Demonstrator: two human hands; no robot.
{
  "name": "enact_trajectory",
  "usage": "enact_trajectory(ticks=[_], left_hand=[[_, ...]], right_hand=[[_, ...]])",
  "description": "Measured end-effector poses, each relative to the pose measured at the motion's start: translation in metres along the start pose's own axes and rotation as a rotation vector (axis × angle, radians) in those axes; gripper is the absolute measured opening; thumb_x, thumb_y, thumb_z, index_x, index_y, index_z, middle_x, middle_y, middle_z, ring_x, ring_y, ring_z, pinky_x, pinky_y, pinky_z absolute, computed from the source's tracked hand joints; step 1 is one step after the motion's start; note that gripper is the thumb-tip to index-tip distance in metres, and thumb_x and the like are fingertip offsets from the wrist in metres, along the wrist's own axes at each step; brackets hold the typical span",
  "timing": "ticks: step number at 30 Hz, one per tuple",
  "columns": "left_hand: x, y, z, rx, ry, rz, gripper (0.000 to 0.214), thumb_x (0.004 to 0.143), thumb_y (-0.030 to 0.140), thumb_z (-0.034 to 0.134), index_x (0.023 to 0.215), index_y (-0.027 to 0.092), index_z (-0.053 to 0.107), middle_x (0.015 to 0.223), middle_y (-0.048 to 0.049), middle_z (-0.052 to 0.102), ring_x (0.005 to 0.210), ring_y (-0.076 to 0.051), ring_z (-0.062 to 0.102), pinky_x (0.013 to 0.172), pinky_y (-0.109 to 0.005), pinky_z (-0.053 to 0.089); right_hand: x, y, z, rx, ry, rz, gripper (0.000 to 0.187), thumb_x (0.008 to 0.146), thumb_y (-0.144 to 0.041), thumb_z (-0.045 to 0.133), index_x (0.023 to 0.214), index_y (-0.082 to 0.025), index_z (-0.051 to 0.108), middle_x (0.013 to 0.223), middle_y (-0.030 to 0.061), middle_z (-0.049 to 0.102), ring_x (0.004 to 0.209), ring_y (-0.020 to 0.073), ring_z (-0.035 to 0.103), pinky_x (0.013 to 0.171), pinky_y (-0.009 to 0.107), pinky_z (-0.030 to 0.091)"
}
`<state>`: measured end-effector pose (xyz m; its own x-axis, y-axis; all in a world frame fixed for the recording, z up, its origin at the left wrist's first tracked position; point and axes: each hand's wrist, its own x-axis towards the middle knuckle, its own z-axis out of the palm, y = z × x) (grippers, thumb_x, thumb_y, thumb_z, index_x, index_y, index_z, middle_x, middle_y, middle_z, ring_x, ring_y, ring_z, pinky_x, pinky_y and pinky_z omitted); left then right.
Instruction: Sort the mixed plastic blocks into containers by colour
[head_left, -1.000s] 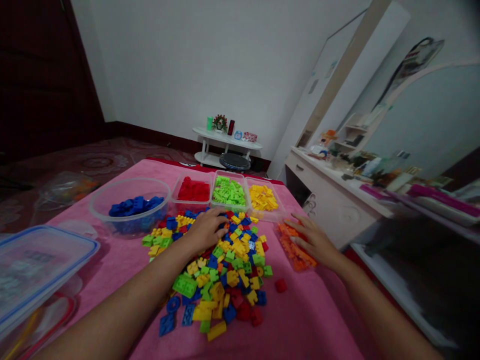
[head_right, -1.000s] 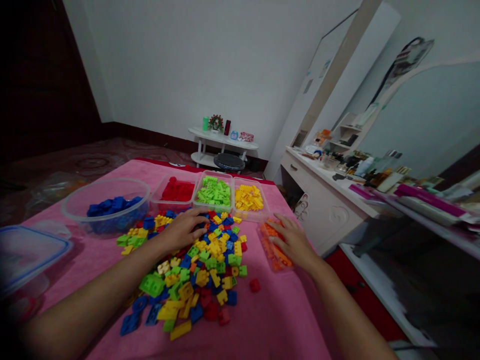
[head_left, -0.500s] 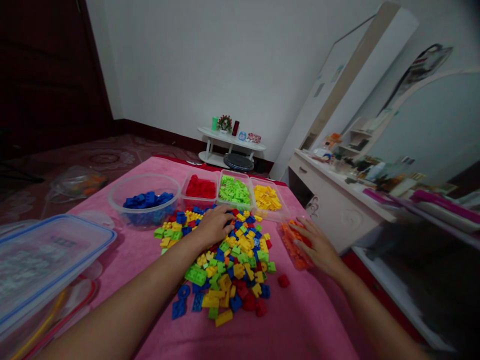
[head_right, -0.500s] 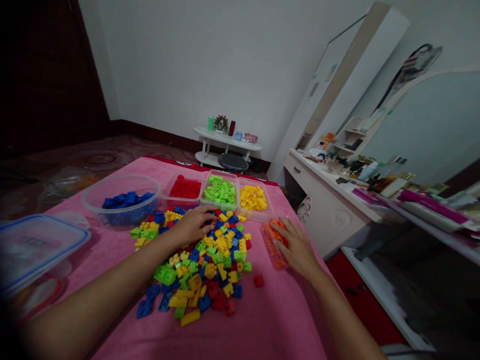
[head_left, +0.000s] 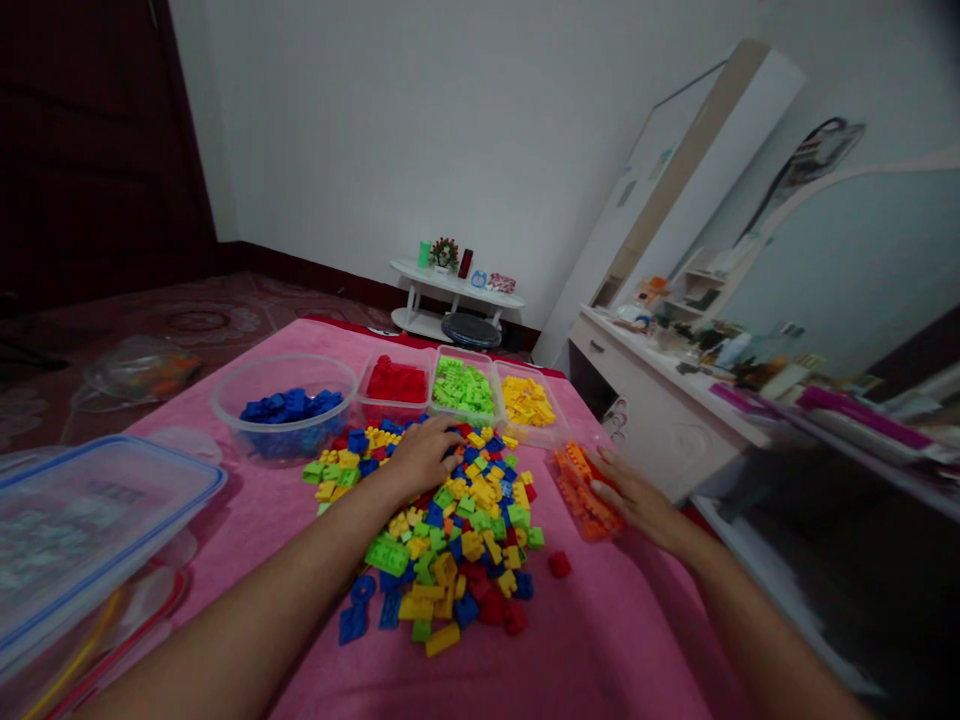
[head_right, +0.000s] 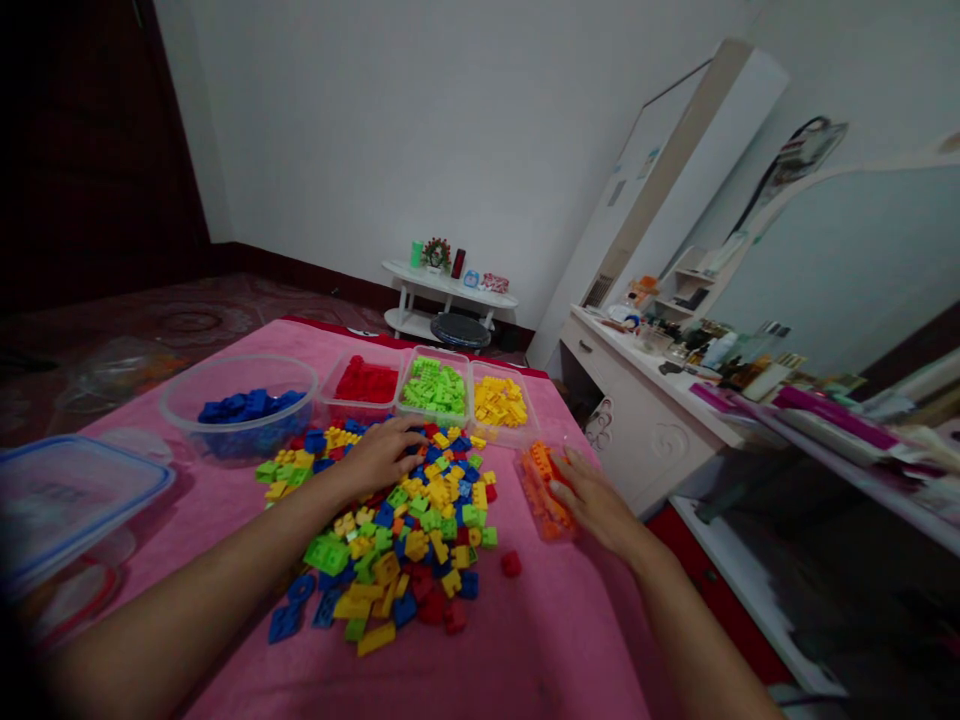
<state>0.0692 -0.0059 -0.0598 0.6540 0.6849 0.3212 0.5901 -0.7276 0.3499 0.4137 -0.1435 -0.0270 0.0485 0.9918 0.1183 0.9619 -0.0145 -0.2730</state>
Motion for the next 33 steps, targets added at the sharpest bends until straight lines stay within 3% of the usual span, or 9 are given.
enact_trajectory(ticks=[4, 8, 24, 33], left_hand=[[0.001, -0.002, 0.002, 0.005, -0.005, 0.021, 0.027, 0.083, 0.028, 0.056, 0.106, 0.023, 0.069, 0.129, -0.0080, 0.055, 0.118, -0.026, 0.050, 0.095, -0.040, 0.044], [-0.001, -0.003, 0.003, 0.008, 0.005, 0.012, 0.028, 0.083, 0.028, 0.056, 0.108, 0.023, 0.068, 0.130, -0.0082, 0.054, 0.121, -0.026, 0.049, 0.097, -0.042, 0.042], [-0.003, -0.005, 0.001, -0.021, -0.007, -0.015, 0.030, 0.082, 0.033, 0.058, 0.109, 0.024, 0.067, 0.131, -0.0065, 0.053, 0.122, -0.025, 0.047, 0.100, -0.040, 0.041], [-0.003, -0.005, 0.001, 0.003, -0.019, -0.011, 0.032, 0.083, 0.032, 0.057, 0.112, 0.023, 0.066, 0.133, -0.0073, 0.052, 0.123, -0.025, 0.046, 0.101, -0.040, 0.040]], right_hand=[[-0.003, -0.014, -0.014, 0.149, 0.130, -0.001, 0.055, 0.086, -0.056, 0.043, 0.122, -0.019, 0.062, 0.132, 0.0119, 0.056, 0.123, 0.0293, 0.051, 0.108, 0.048, 0.034], [-0.013, -0.022, -0.011, 0.153, 0.238, 0.002, 0.044, 0.083, -0.052, 0.050, 0.104, -0.019, 0.070, 0.113, 0.0118, 0.068, 0.109, 0.0293, 0.061, 0.101, 0.049, 0.043], [-0.011, -0.016, 0.015, 0.159, 0.304, -0.035, 0.036, 0.082, -0.046, 0.054, 0.100, -0.020, 0.071, 0.116, 0.0103, 0.066, 0.110, 0.0274, 0.060, 0.103, 0.049, 0.041], [-0.015, -0.024, 0.014, 0.209, 0.337, -0.034, 0.032, 0.081, -0.044, 0.057, 0.095, -0.020, 0.072, 0.112, 0.0095, 0.068, 0.108, 0.0265, 0.060, 0.102, 0.046, 0.042]])
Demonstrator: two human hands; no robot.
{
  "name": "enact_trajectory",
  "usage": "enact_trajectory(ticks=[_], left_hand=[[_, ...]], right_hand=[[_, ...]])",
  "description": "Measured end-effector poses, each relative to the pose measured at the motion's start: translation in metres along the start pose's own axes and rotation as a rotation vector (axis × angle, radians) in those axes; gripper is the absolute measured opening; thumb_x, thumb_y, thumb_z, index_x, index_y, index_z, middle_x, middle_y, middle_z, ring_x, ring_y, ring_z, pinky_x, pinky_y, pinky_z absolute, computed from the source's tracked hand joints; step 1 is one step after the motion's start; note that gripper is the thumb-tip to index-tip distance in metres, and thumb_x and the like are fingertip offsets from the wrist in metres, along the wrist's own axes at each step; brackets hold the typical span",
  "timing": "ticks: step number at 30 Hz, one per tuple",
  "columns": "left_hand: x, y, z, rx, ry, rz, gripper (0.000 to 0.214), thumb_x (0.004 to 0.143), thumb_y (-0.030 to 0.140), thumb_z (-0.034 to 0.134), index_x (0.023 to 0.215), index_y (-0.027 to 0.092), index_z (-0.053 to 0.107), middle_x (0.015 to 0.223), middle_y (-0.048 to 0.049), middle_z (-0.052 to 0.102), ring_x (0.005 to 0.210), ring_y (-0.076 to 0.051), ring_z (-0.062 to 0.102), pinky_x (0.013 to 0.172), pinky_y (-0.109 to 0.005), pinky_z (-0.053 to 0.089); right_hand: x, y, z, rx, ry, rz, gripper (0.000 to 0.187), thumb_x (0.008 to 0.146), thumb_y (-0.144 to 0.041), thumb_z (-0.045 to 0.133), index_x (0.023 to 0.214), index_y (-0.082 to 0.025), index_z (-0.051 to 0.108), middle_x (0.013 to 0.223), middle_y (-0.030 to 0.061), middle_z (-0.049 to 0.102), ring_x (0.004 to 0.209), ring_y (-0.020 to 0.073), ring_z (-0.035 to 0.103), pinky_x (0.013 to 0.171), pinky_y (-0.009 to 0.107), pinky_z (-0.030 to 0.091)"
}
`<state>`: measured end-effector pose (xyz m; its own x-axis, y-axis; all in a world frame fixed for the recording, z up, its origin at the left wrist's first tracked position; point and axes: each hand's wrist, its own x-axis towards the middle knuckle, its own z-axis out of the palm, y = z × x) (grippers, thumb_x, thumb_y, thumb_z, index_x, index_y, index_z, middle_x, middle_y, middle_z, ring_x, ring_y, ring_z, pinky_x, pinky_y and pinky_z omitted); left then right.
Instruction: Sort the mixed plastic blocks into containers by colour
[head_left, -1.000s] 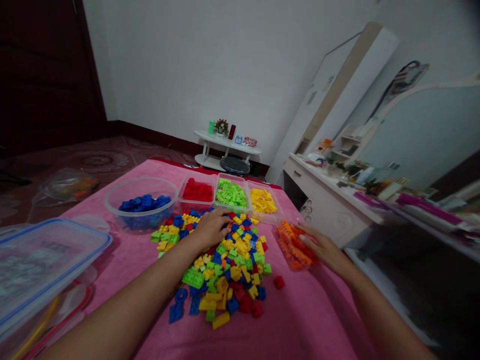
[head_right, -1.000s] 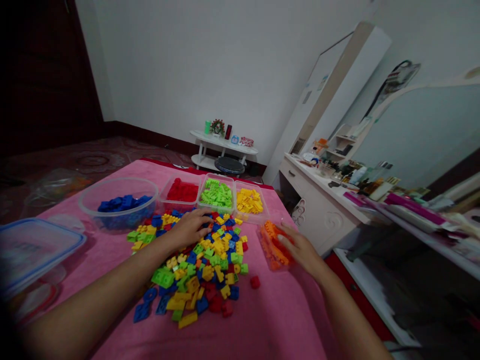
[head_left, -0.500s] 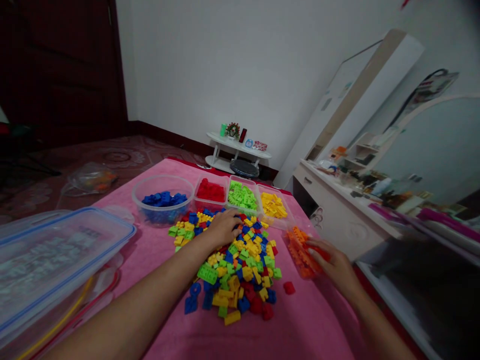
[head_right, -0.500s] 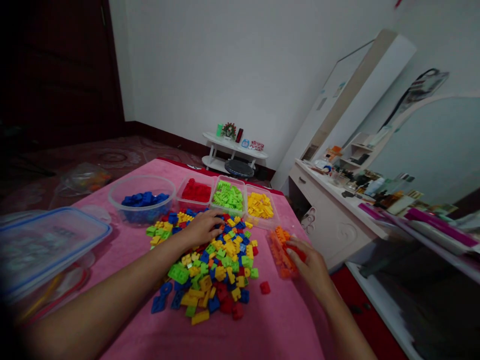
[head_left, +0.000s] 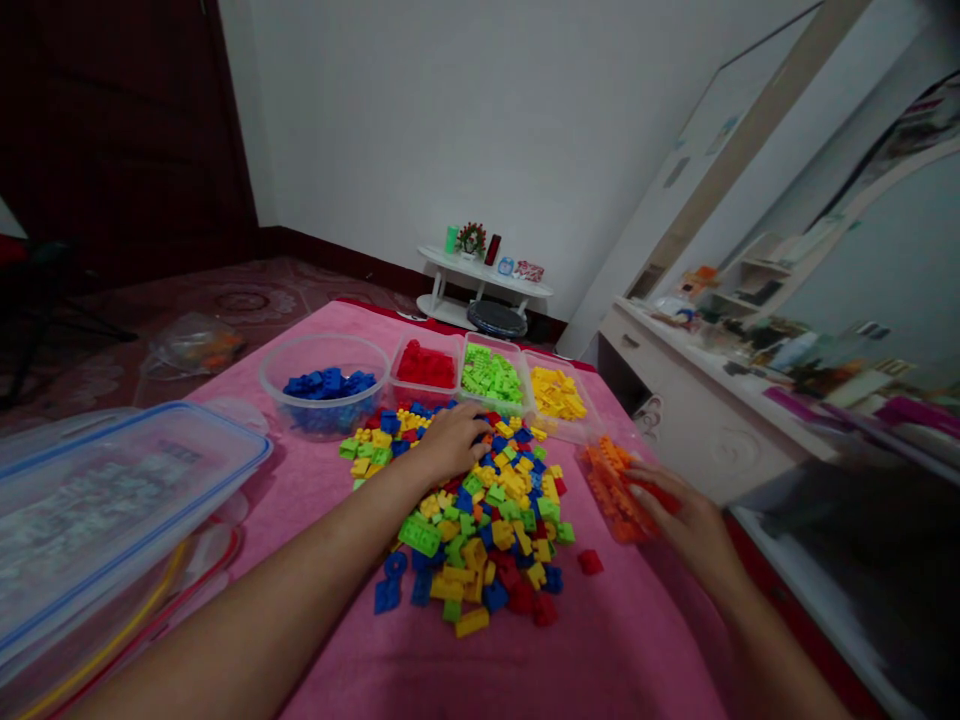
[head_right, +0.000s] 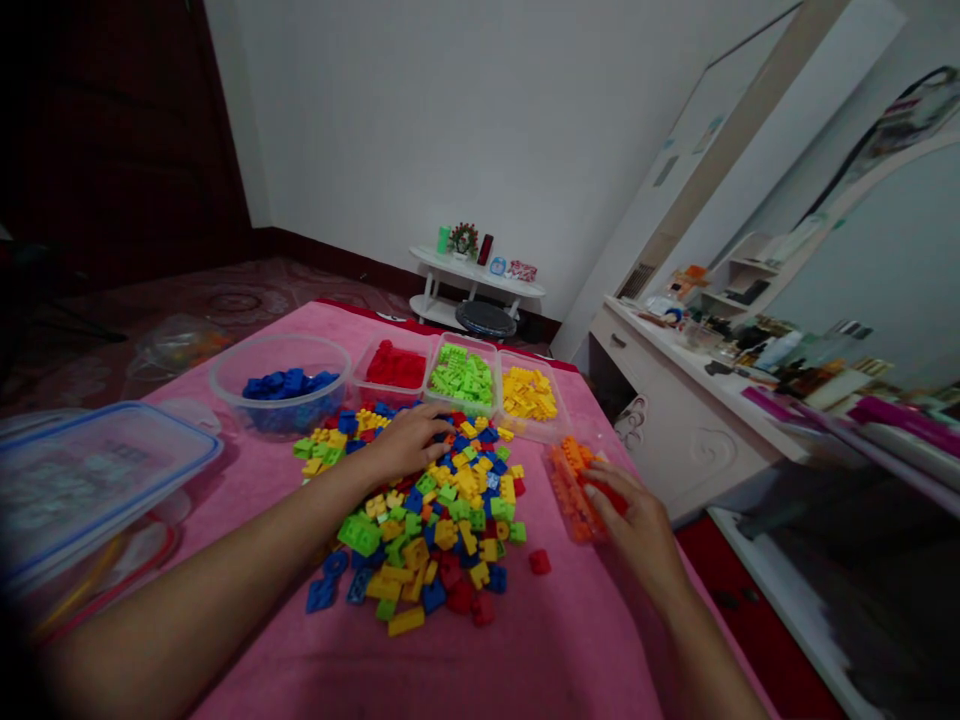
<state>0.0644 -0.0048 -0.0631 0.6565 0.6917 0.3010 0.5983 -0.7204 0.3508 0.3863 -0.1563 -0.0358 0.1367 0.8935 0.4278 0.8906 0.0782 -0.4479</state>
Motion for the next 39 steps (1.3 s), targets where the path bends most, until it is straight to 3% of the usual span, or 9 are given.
enact_trajectory(ticks=[7, 27, 34, 39], left_hand=[[0.000, 0.000, -0.002, 0.010, -0.002, 0.010, 0.029, 0.085, 0.032, 0.054, 0.109, 0.024, 0.067, 0.130, -0.0069, 0.053, 0.119, -0.025, 0.049, 0.095, -0.040, 0.043], [0.001, 0.003, -0.004, 0.022, -0.041, -0.014, 0.031, 0.086, 0.032, 0.051, 0.112, 0.025, 0.065, 0.132, -0.0059, 0.051, 0.123, -0.025, 0.045, 0.097, -0.039, 0.042], [0.004, -0.002, -0.001, 0.020, -0.023, -0.028, 0.031, 0.085, 0.031, 0.051, 0.112, 0.023, 0.065, 0.133, -0.0083, 0.051, 0.123, -0.027, 0.045, 0.098, -0.042, 0.041], [0.004, -0.005, 0.000, 0.016, -0.018, -0.020, 0.030, 0.085, 0.032, 0.052, 0.111, 0.023, 0.066, 0.133, -0.0073, 0.051, 0.122, -0.026, 0.046, 0.097, -0.040, 0.042]], right_hand=[[-0.001, -0.003, 0.002, 0.019, -0.011, 0.025, 0.032, 0.080, -0.045, 0.058, 0.095, -0.021, 0.072, 0.113, 0.0097, 0.067, 0.110, 0.0274, 0.060, 0.102, 0.048, 0.041], [-0.006, -0.001, 0.005, -0.003, -0.003, 0.025, 0.031, 0.083, -0.045, 0.054, 0.095, -0.022, 0.072, 0.113, 0.0086, 0.066, 0.110, 0.0256, 0.058, 0.103, 0.046, 0.040], [-0.023, -0.001, -0.002, 0.004, 0.074, 0.041, 0.031, 0.082, -0.046, 0.055, 0.092, -0.022, 0.071, 0.116, 0.0092, 0.064, 0.110, 0.0266, 0.058, 0.101, 0.046, 0.042], [-0.037, -0.012, 0.005, 0.000, 0.270, -0.002, 0.024, 0.085, -0.038, 0.053, 0.091, -0.021, 0.069, 0.117, 0.0091, 0.062, 0.110, 0.0262, 0.057, 0.103, 0.045, 0.039]])
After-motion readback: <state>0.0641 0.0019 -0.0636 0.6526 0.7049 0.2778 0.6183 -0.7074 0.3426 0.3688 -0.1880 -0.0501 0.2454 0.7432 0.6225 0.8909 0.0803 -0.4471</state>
